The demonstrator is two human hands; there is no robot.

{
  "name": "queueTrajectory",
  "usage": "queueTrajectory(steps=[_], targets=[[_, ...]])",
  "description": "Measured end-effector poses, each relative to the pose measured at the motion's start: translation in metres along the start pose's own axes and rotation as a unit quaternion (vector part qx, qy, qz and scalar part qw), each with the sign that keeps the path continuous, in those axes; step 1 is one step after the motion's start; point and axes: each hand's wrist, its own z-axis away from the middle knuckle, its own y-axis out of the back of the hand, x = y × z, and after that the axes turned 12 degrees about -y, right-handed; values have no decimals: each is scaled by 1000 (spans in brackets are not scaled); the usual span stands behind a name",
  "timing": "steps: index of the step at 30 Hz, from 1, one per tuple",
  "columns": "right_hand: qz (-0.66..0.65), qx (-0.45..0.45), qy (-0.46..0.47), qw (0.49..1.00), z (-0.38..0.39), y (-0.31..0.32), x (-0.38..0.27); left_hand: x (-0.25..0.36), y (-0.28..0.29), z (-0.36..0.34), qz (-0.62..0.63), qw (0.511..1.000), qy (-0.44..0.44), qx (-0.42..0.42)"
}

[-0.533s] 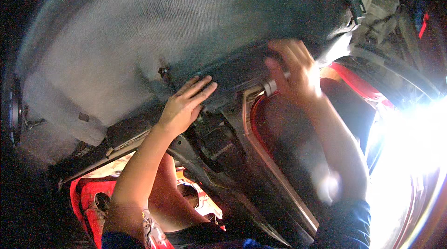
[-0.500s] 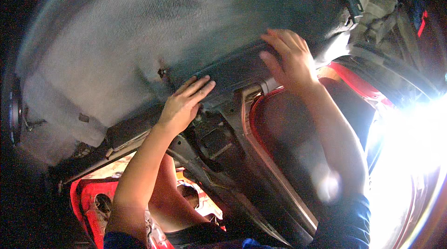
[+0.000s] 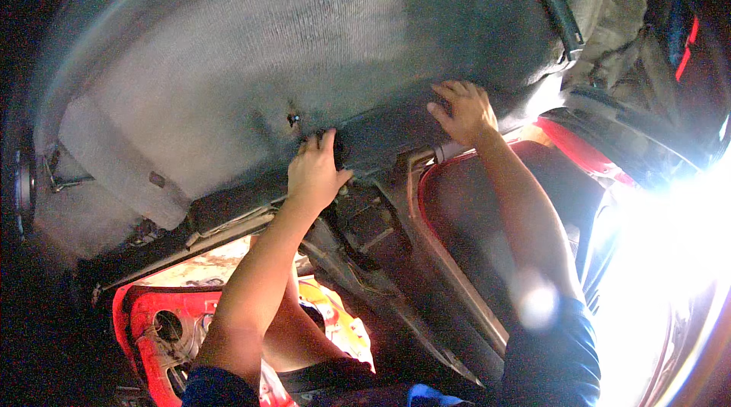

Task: The person installs several black plastic interior trim pieces into a red car. They pick up a long trim piece and fit it along the top of the open door frame, then install a larger panel into the footwell area, and finally attach a smaller trim piece near the roof lining.

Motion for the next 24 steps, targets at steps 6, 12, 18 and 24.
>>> queueTrajectory(steps=[6,12,18,24], targets=[[-30,57,-30,997,5,-25,6,-26,-12,17,86,990,-78,86],[-75,10,-62,995,2,-35,9,-15,12,27,140,988,-48,54],[-33,-49,-36,998,-20,-14,3,24,-25,-1,9,990,-133,43],[-633,-20,-161,757,-77,-6,-18,32,-34,-2,17,994,-93,48]])
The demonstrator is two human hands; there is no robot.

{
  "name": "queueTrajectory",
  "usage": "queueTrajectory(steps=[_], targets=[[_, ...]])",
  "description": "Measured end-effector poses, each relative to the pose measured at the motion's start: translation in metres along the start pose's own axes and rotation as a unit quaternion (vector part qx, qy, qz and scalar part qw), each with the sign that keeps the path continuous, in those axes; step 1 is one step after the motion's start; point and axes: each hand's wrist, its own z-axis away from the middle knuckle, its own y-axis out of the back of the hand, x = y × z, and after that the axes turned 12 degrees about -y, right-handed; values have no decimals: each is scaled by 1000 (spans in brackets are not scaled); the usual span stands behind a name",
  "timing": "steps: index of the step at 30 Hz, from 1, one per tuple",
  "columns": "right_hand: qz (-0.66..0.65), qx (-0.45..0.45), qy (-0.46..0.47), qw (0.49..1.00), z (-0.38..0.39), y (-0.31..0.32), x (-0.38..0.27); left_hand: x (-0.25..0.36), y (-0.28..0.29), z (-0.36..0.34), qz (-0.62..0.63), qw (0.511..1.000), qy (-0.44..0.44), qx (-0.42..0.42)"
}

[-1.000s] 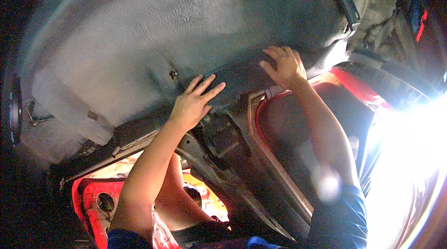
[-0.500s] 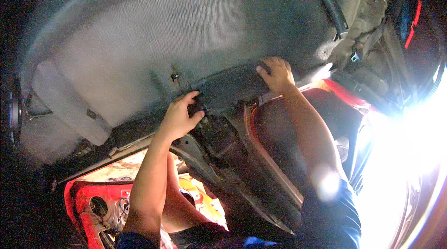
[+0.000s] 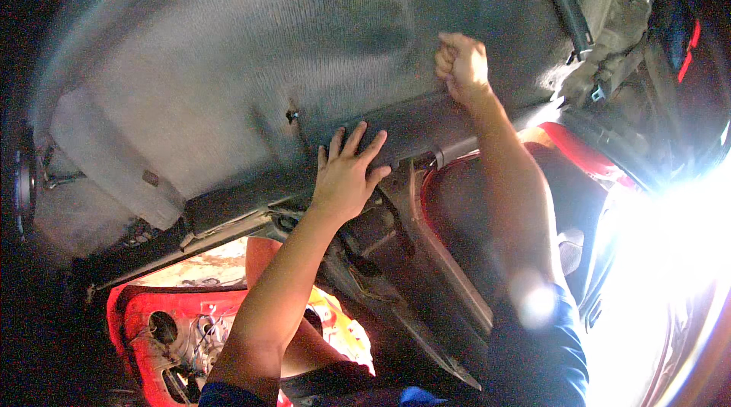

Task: The person installs several black plastic interior trim pieces into a red car. They pick up a long trim piece and fit it along the top of the open door frame, then install a larger panel into the footwell area, and finally attach a smaller trim piece near the roof lining.

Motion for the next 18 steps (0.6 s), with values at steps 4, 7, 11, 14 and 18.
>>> queueTrajectory(steps=[4,7,11,14,18], targets=[[-140,-9,-91,986,4,-21,25,-4,-3,-9,-30,999,-9,22],[-142,-42,4,989,15,-42,-42,2,-1,-5,-14,1000,1,23],[-118,-29,-143,982,-1,-17,38,8,0,-9,-16,1000,15,2],[153,71,9,986,10,-12,39,12,14,-9,-6,999,27,-40],[434,138,42,889,37,20,28,-1,16,-30,-39,998,-50,-23]])
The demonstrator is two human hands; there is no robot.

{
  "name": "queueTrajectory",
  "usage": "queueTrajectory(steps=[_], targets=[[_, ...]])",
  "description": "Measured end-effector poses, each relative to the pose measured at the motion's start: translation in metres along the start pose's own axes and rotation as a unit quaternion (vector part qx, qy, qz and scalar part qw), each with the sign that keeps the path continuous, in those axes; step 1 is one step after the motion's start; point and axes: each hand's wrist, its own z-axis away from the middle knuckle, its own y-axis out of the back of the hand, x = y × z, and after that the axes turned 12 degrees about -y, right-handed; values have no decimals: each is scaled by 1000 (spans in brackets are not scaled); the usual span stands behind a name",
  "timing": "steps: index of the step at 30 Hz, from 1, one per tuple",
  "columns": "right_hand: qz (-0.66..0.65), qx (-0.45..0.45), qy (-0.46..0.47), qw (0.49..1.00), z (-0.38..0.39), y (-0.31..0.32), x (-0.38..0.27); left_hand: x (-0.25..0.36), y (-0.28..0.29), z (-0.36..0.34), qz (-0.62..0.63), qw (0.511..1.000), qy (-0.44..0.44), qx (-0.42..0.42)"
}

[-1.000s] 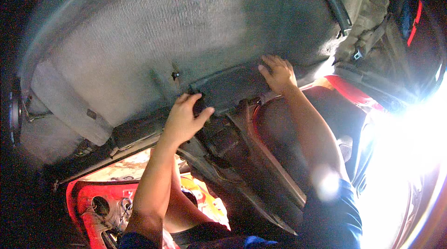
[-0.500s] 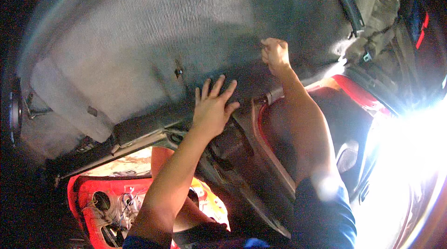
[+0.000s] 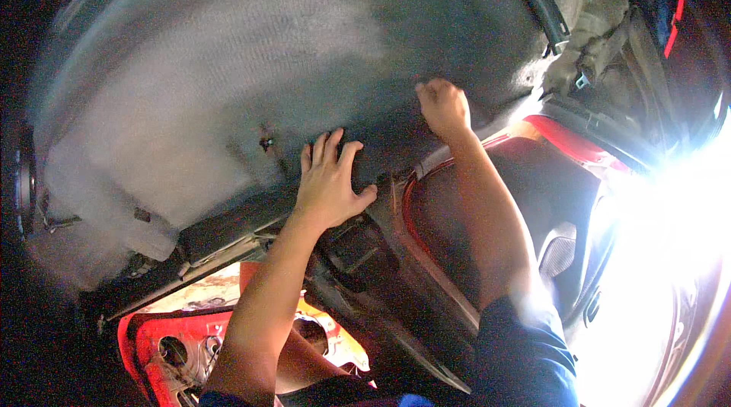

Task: The person installs several black plastic interior trim pieces into a red car. They pick up a long trim piece and fit it along the top of the open door frame, then install a larger panel into the footwell area, and finally attach a smaller trim piece near the roof lining.

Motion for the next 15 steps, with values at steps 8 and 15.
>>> queueTrajectory(steps=[8,15], targets=[[15,-6,94,995,35,0,22,8,24,-48,5,991,53,-119],[24,38,114,992,44,1,23,7,3,-47,5,1000,22,-3]])
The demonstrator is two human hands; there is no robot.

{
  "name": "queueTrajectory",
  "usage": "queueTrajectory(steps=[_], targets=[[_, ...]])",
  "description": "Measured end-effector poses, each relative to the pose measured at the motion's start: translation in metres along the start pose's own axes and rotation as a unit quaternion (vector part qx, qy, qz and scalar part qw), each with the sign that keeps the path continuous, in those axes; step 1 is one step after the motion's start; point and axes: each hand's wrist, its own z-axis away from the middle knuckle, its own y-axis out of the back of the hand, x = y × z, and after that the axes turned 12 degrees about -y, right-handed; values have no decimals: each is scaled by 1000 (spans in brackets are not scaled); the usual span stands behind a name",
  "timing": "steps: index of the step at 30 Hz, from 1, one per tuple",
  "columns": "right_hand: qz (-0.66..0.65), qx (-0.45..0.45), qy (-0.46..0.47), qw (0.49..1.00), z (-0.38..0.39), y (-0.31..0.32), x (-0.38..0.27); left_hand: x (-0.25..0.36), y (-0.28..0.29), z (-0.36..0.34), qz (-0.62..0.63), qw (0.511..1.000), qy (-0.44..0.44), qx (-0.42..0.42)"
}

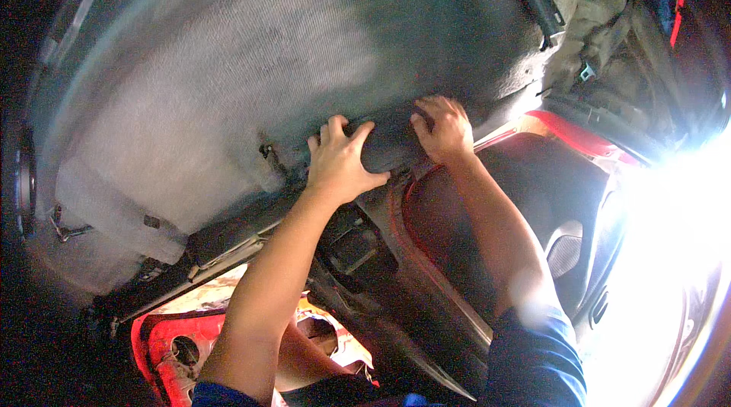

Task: The person installs several black plastic interior trim pieces into a red car. They pick up a long trim piece and fit it along the top of the open door frame, then install a larger panel into the footwell area, and finally attach a smaller trim piece near the roof lining.

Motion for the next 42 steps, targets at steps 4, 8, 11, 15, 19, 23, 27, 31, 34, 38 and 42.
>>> queueTrajectory(steps=[4,8,11,15,19,23,27,31,34,38,42], targets=[[-21,13,96,995,26,-5,3,-1,-8,-2,-27,999,-23,19],[125,-58,96,986,33,5,-12,3,-2,-11,-4,1000,19,-22],[165,-108,105,975,45,16,-16,2,-1,-5,40,997,25,-64],[185,-187,84,961,41,29,-23,-4,17,-13,5,990,-10,-140],[189,-175,62,964,28,15,-26,-5,21,-11,2,994,0,-112],[193,-129,69,970,41,7,-21,3,8,21,-101,992,-65,-37],[213,-253,90,939,6,22,-19,-1,-22,37,35,998,-13,-48],[102,-352,-37,930,-47,63,-37,7,-24,37,11,999,1,-52],[14,-294,13,956,-26,50,-40,8,-5,49,-27,999,13,-30],[124,-201,177,956,18,37,-51,8,-7,47,-33,997,7,67],[94,-156,143,973,16,22,-27,3,5,36,-78,980,-50,176]])
